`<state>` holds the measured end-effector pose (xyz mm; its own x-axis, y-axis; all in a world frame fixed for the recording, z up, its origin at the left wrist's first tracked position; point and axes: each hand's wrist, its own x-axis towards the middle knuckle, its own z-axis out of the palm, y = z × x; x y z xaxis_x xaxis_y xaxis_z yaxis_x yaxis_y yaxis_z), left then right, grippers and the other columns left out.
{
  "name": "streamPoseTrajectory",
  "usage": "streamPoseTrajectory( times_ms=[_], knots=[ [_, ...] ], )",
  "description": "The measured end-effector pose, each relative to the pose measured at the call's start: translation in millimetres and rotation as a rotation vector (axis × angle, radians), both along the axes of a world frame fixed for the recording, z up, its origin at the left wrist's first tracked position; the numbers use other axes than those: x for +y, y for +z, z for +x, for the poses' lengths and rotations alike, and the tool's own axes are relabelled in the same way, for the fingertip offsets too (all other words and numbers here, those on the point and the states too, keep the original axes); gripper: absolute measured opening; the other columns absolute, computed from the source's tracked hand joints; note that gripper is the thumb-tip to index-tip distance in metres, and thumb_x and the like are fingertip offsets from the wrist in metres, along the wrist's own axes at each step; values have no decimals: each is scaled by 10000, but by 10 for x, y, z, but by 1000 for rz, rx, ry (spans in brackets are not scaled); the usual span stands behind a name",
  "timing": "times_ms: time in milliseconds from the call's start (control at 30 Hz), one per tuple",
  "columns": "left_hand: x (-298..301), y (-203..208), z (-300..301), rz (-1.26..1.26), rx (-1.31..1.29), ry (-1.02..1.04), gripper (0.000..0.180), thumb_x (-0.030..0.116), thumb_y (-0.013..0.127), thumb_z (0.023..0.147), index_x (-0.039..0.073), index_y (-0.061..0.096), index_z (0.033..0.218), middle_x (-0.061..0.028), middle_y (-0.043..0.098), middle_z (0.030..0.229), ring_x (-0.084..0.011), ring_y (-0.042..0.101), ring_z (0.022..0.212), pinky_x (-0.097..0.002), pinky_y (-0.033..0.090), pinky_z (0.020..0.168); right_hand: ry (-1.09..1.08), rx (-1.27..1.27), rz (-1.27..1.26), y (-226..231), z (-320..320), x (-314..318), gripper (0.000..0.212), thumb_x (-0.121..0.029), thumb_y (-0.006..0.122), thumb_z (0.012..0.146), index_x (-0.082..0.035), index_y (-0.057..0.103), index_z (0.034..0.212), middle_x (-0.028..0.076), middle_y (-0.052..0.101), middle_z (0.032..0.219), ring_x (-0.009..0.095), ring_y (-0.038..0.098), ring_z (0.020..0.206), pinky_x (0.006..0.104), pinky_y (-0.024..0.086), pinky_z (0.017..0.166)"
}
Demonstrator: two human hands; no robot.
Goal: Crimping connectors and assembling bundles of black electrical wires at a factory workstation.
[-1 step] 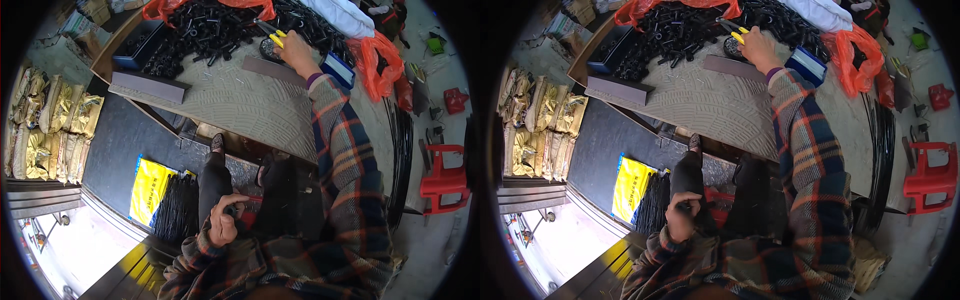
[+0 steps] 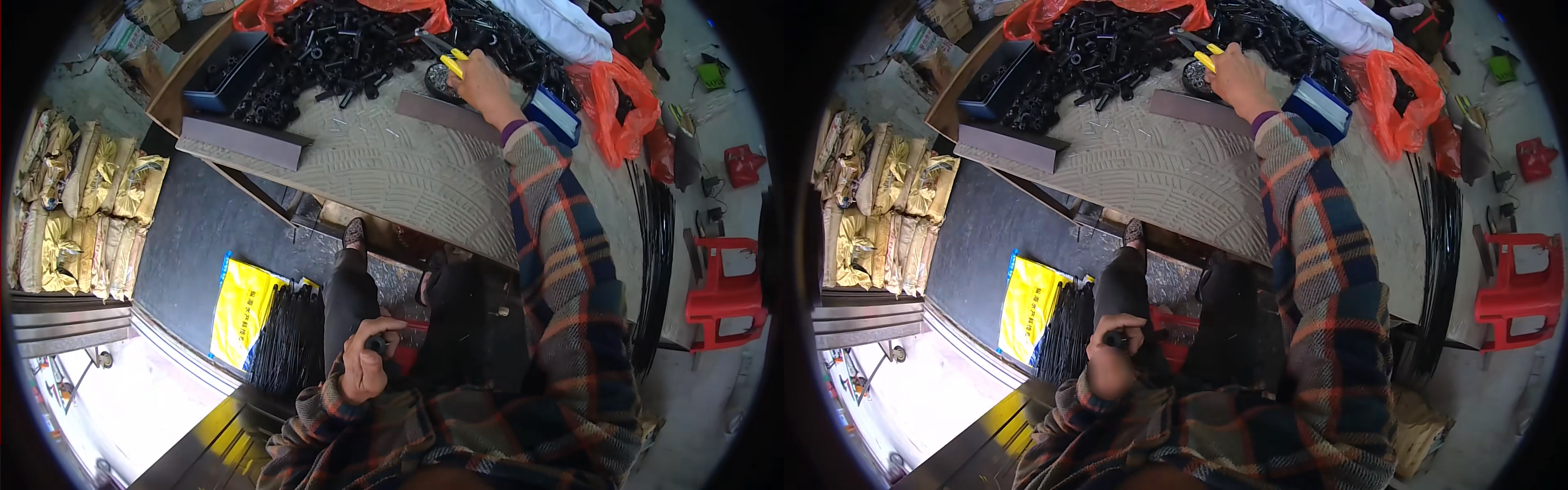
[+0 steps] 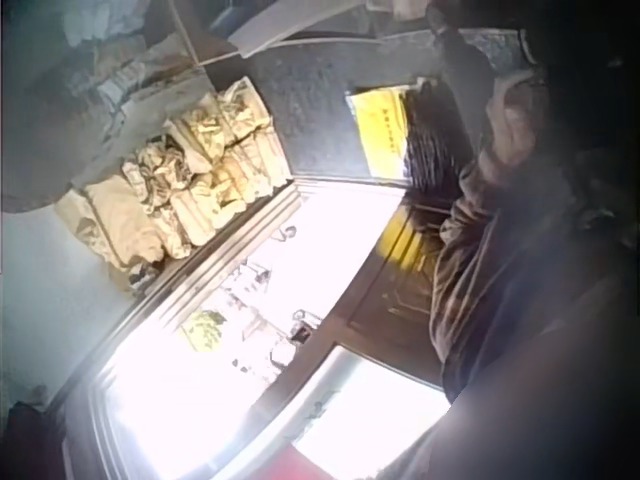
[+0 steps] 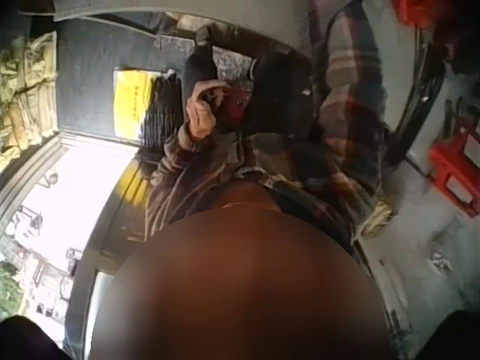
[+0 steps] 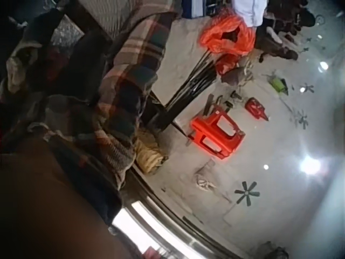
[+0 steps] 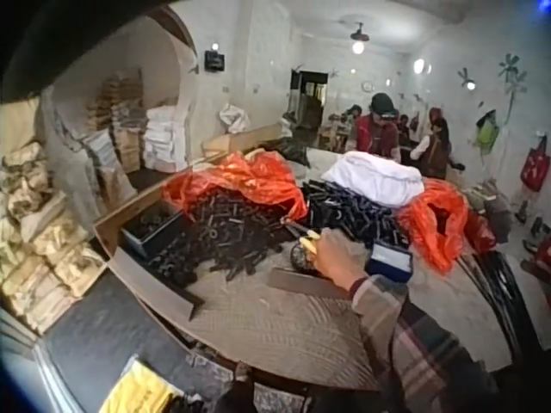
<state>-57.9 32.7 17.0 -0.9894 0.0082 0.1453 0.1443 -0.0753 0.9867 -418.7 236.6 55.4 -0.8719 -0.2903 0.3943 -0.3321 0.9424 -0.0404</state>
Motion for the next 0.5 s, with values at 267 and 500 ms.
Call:
streamPoseTrajectory(
  times_ms=[267,500],
  knots=[
    [5,83,-60,32,-4,40,712,596,250,867,-63,505,947,-43,428,551,-93,382,481,-231,301,466,26,-4,-239,30,-83,102,179,-216,615,763,-69,616,865,145,549,866,333,552,814,393,442,683],
    [-59,171,-140,140,-83,169,718,615,226,861,-43,513,881,-35,420,532,-90,372,463,-221,299,449,491,-619,-1315,380,1791,-258,187,-157,593,805,-5,550,704,78,509,763,142,501,699,245,399,604]
  ],
)
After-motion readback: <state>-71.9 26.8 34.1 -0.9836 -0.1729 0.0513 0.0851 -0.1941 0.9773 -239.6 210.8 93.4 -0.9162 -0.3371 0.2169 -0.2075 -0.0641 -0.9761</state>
